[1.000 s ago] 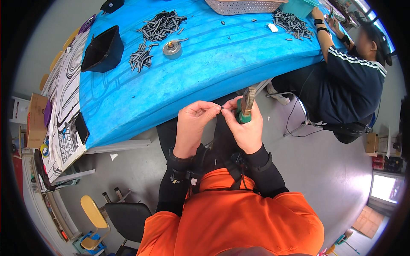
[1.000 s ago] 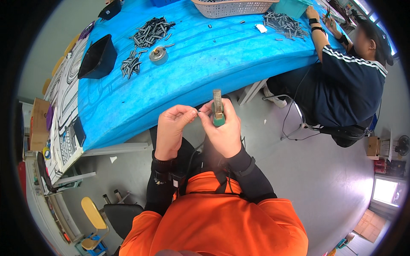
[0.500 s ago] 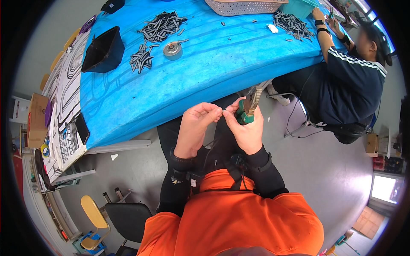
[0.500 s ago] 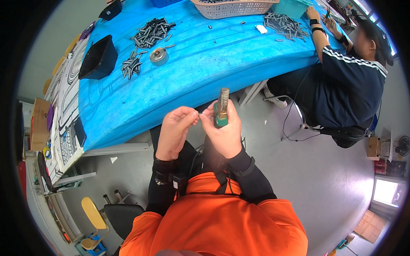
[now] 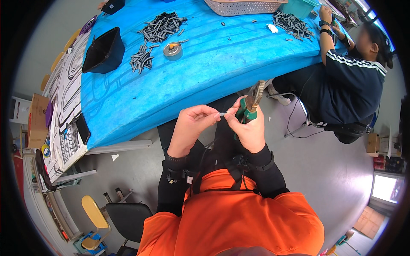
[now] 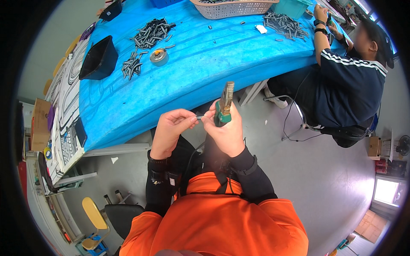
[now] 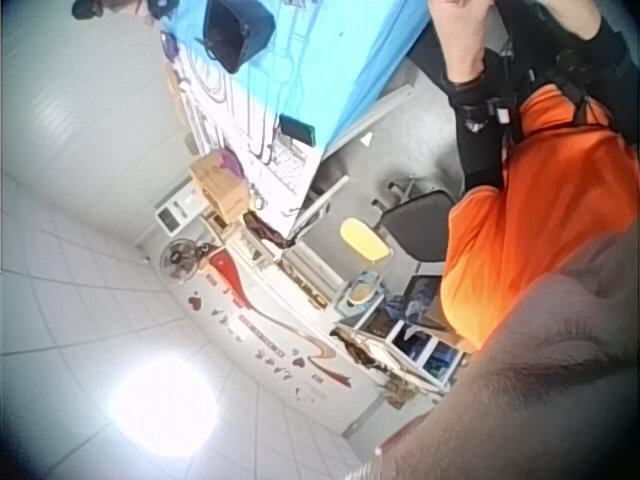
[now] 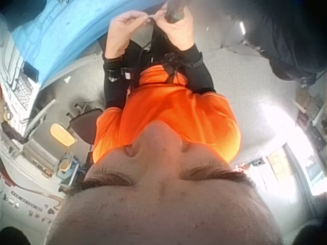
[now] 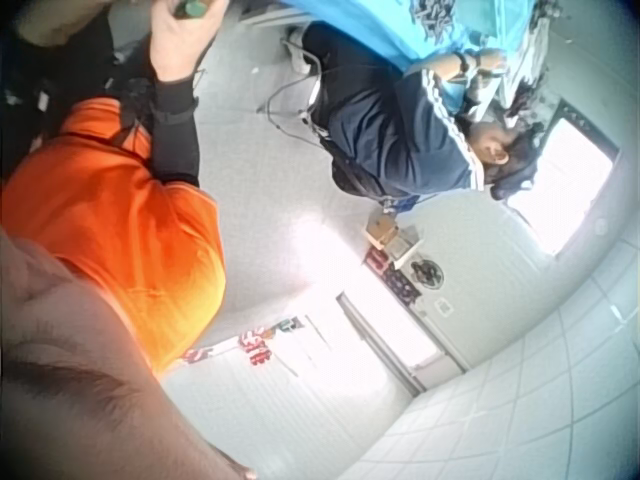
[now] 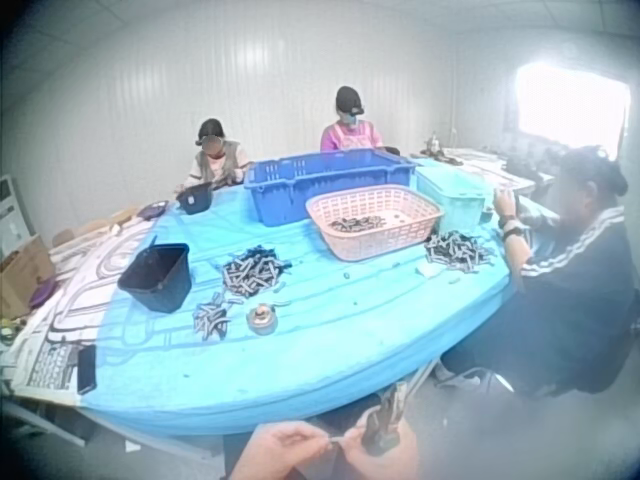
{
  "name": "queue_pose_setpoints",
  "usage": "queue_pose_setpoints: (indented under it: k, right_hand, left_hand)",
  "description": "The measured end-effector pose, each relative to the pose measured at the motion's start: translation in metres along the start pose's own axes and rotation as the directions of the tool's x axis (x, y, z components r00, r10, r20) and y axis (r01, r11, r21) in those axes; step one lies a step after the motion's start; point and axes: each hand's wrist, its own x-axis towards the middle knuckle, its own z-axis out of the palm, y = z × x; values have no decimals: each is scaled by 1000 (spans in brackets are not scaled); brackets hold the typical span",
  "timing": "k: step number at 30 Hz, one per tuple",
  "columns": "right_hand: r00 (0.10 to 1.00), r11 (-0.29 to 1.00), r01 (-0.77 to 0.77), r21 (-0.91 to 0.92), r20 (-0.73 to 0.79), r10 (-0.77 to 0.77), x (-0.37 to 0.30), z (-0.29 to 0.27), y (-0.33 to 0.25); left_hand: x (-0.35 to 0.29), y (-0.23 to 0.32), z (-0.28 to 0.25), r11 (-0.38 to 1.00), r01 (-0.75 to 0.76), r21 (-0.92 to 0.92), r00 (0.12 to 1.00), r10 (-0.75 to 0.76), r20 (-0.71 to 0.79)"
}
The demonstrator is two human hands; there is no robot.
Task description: The recorder uses pliers to assemble or crimp small metallic components from a pile on the table.
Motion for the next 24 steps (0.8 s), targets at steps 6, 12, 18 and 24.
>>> queue_pose_setpoints:
  k: [6, 12, 18, 24]
  right_hand:
    - [994, 994, -62, 89, 96, 53, 5, 0, 3]
    - [950, 971, -204, 128, 266, 165, 0, -30, 38]
    - [920, 890, -221, -399, 216, 326, -19, -43, 57]
    - [880, 866, -316, -387, 223, 421, -21, -54, 68]
  left_hand:
    - [0, 0, 1, 996, -83, 36, 990, 86, -110]
    - [34, 28, -46, 876, -212, 433, 798, 411, -441]
    - [94, 68, -103, 673, -154, 723, 720, 578, -384]
    - [120, 74, -107, 589, -35, 808, 757, 544, -363]
